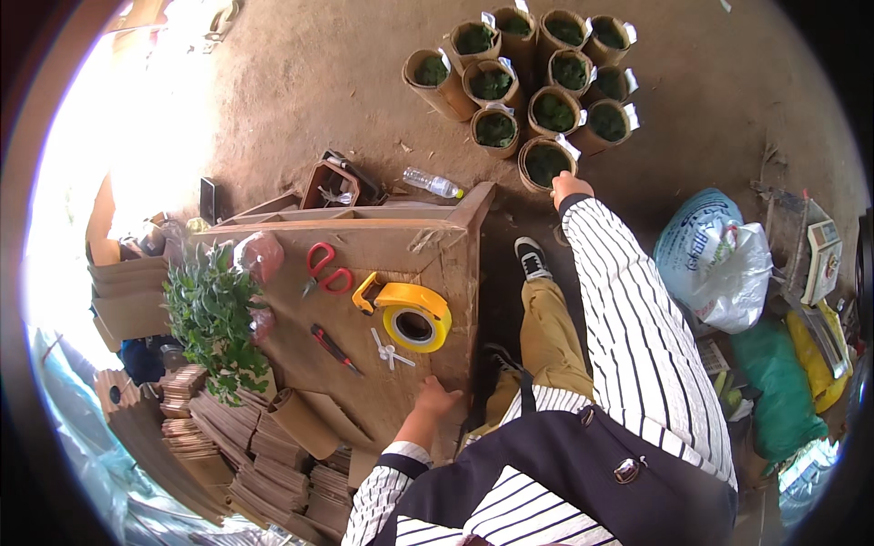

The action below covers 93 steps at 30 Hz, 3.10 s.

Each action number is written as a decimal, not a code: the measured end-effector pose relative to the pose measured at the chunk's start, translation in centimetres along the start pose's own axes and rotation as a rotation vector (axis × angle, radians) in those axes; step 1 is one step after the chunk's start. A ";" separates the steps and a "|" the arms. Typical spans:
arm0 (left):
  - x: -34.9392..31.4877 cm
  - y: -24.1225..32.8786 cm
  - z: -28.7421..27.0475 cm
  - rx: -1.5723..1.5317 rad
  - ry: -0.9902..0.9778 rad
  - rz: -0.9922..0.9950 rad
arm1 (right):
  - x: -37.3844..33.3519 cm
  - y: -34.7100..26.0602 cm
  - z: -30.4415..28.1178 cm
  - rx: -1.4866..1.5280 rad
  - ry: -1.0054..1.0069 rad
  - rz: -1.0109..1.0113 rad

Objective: The person assembles cylindrical cardboard planters by wrapping corrugated cardboard around a plastic bottle, securing it with tape, and trimming the edges with scissors. They then place a small potted plant inside the finished planter.

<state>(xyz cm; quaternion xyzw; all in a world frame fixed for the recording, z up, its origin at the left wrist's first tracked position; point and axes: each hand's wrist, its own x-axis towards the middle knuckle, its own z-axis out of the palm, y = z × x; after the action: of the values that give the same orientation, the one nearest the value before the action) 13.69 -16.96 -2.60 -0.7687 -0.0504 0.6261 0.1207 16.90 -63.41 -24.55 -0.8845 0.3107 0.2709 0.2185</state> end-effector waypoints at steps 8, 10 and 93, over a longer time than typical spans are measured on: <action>0.1 0.9 1.6 -0.060 0.027 0.005 | 0.3 -1.2 2.5 0.008 0.022 -0.232; 1.3 -0.6 3.2 -0.072 0.075 0.054 | -2.0 0.3 5.1 0.066 0.064 -0.532; 6.3 -23.2 11.7 -1.346 0.335 -0.333 | 5.6 -54.4 1.8 0.782 -0.401 -0.843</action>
<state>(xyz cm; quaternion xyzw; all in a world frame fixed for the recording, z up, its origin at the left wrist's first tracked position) 5.31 8.27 -4.98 -0.7444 -0.5235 0.3058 -0.2799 56.32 -26.13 -17.43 -0.7173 -0.0369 0.1881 0.6699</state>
